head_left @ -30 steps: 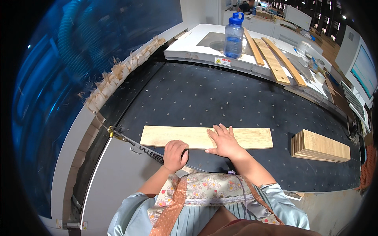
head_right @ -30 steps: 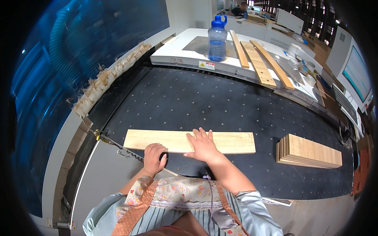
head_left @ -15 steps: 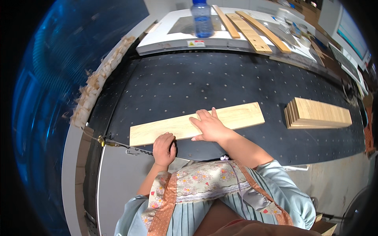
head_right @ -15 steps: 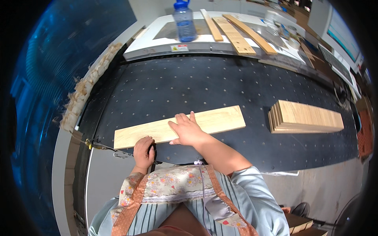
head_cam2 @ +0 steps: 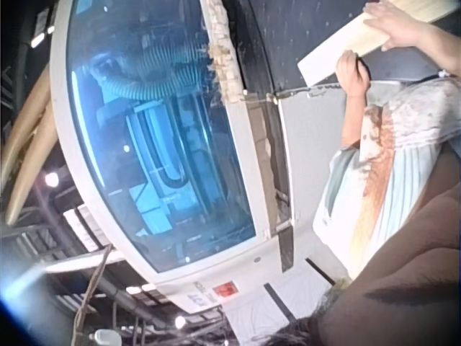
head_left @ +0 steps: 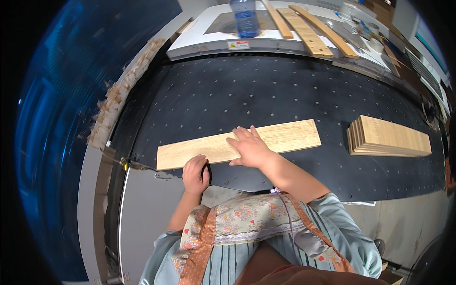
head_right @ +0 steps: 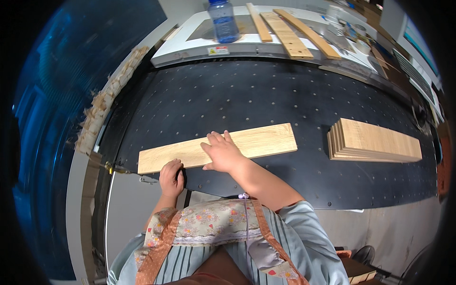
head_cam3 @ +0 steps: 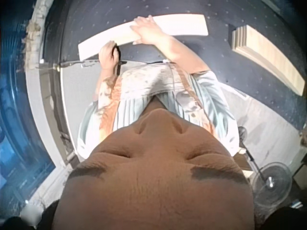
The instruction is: The person takes a wooden panel from a stack, places it on a table, and uses a handheld air tool to blow debris off the board and clean the workspace.
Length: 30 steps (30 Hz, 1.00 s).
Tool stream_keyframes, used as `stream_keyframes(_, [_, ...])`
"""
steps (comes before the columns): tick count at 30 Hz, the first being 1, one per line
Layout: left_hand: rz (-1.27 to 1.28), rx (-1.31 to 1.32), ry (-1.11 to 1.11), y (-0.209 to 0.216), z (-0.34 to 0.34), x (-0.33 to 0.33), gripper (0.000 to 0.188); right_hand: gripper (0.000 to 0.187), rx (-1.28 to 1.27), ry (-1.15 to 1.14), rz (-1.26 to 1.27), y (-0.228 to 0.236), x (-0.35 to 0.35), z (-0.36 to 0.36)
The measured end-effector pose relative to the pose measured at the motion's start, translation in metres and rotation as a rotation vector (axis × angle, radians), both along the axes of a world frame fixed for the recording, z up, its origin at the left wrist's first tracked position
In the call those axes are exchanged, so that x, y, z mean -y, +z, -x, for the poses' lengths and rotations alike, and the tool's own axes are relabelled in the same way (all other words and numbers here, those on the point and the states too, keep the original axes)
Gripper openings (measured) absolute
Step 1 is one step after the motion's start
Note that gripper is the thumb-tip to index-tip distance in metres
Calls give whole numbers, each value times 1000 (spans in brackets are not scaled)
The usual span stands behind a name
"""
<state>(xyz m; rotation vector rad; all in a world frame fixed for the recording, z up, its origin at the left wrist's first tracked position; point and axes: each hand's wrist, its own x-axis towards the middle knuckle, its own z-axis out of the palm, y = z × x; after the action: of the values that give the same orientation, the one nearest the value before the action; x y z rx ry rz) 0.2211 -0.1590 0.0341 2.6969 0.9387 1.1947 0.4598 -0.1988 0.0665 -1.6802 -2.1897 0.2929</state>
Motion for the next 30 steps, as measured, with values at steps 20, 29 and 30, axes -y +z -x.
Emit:
stream_keyframes(20, [45,-24,-102,8,10,-5,20,88,8,-66,120,6,-4,7])
stream_keyframes(29, [98,121,-189,7,46,-28,29,78,82,-72,-15,6,-7,17])
stream_keyframes(30, [90,113,-216,6,54,-43,32,78,92,-90,-29,5,-8,18])
